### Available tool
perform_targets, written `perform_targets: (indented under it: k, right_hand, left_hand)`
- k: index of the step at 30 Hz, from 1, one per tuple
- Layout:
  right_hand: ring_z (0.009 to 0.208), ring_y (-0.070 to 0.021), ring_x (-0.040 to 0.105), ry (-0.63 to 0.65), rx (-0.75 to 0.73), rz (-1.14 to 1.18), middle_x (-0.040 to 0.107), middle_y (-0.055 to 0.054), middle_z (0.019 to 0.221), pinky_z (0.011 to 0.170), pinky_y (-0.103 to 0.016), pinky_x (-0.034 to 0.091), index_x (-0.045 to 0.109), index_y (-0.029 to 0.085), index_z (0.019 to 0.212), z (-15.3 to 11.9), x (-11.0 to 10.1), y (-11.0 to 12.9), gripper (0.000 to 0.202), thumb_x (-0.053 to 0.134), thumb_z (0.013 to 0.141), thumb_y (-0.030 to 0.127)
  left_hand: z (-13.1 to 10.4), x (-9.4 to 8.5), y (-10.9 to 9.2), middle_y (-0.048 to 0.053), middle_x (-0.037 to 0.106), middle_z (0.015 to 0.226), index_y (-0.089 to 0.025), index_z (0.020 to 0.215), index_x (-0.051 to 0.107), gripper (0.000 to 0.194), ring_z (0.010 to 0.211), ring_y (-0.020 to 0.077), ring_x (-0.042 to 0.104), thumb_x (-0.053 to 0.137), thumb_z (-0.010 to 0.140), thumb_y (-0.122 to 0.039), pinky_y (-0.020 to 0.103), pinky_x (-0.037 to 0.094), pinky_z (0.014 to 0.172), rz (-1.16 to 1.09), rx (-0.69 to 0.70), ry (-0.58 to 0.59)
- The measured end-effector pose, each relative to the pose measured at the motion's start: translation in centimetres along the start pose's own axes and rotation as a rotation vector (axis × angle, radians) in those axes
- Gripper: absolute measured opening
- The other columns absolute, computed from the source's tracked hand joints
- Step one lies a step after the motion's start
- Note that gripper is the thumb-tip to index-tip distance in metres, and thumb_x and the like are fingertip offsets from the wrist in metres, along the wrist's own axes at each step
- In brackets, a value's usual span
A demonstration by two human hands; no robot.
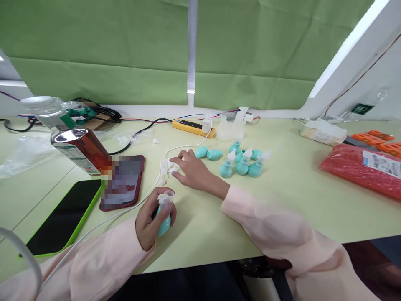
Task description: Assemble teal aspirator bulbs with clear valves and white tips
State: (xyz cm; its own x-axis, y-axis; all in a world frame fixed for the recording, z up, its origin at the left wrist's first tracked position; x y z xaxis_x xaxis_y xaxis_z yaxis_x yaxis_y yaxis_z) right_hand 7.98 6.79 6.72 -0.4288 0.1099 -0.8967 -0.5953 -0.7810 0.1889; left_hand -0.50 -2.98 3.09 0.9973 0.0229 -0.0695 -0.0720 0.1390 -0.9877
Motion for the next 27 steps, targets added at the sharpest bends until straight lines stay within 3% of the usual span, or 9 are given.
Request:
perform_targets:
  k: [3,6,11,13,15,18,22,27]
  right_hand:
    - [0.091,-0.0236,0.041,0.089,-0.028,-0.195,0.05,-0.01,0.092,0.073,-0.037,0.042,0.057,0.018,0.093,1.7,2.5,-0.3,0.022,0.051,0.075,0.03]
    - [0.091,-0.0248,0.041,0.09,-0.031,-0.213,0.052,-0.011,0.087,0.07,-0.037,0.041,0.059,0.016,0.081,2.4,3.6,-0.3,0.012,0.052,0.073,0.022]
    - [0.084,-0.0215,0.045,0.048,-0.059,-0.13,0.053,-0.008,0.078,0.069,-0.035,0.042,0.059,0.014,0.078,1.5,1.3,-0.3,0.01,0.052,0.071,0.017]
    - [0.079,-0.0175,0.048,-0.032,0.007,0.083,0.053,-0.006,0.079,0.067,-0.032,0.044,0.057,0.014,0.091,0.3,-0.7,-0.5,0.02,0.051,0.072,0.017]
    - [0.073,-0.0139,0.05,-0.08,0.137,0.474,0.053,-0.005,0.084,0.061,-0.029,0.046,0.051,0.016,0.105,-1.3,-2.1,-0.8,0.031,0.05,0.074,0.02]
    - [0.071,-0.0119,0.054,-0.028,0.319,0.974,0.058,-0.004,0.086,0.06,-0.026,0.048,0.058,0.018,0.092,-4.0,-2.2,-0.4,0.019,0.05,0.076,0.026]
    - [0.079,-0.0126,0.059,-0.002,0.415,1.196,0.065,-0.002,0.082,0.074,-0.027,0.047,0.061,0.018,0.077,-6.3,-1.2,0.4,0.008,0.06,0.07,0.022]
    - [0.078,-0.0154,0.062,0.027,0.471,1.283,0.068,-0.004,0.082,0.074,-0.029,0.049,0.061,0.017,0.074,-6.9,-0.4,0.5,0.01,0.064,0.065,0.021]
  left_hand:
    - [0.1,0.0,0.4,-0.007,0.047,0.044,-0.019,0.085,0.041,0.024,0.037,0.008,0.037,0.049,0.073,-0.038,0.019,0.029,0.04,-0.022,-0.02,0.0]
    - [0.4,-0.2,0.6,-0.004,0.051,0.048,-0.018,0.081,0.045,0.021,0.04,0.0085,0.042,0.05,0.073,-0.037,0.02,0.033,0.042,-0.017,-0.022,0.011]
    - [0.9,-0.7,0.5,-0.003,0.049,0.051,-0.015,0.083,0.055,0.023,0.045,0.0092,0.044,0.053,0.071,-0.034,0.021,0.035,0.047,0.126,0.019,-0.001]
    - [1.0,-0.7,0.5,-0.004,0.046,0.049,-0.015,0.077,0.056,0.023,0.044,0.0088,0.042,0.052,0.071,-0.036,0.021,0.034,0.047,0.178,0.022,0.011]
    - [1.0,-0.6,0.4,-0.004,0.044,0.047,-0.014,0.07,0.056,0.024,0.044,0.0086,0.041,0.051,0.071,-0.038,0.021,0.033,0.046,0.222,0.014,0.04]
    - [1.0,-0.4,0.3,-0.004,0.043,0.045,-0.015,0.062,0.054,0.027,0.043,0.0084,0.039,0.05,0.071,-0.039,0.02,0.031,0.044,0.281,0.003,0.063]
    - [0.9,-0.1,0.3,-0.004,0.04,0.042,-0.015,0.053,0.049,0.03,0.041,0.0076,0.035,0.049,0.071,-0.039,0.02,0.027,0.042,0.343,0.008,0.09]
    - [1.0,0.1,0.6,-0.004,0.039,0.041,-0.015,0.052,0.048,0.033,0.04,0.0073,0.033,0.047,0.071,-0.042,0.02,0.024,0.04,0.374,0.015,0.146]
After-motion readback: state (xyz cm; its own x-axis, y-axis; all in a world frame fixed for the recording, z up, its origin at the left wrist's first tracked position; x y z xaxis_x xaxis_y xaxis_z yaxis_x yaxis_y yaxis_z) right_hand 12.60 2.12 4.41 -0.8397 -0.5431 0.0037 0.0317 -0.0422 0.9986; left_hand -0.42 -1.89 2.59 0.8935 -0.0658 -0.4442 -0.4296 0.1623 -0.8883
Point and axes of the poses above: each hand's wrist, its own z-axis towards the middle knuckle, its own x-axis out of the palm, y = z × x, the point moved 5 cm from there along z, towards the middle knuckle
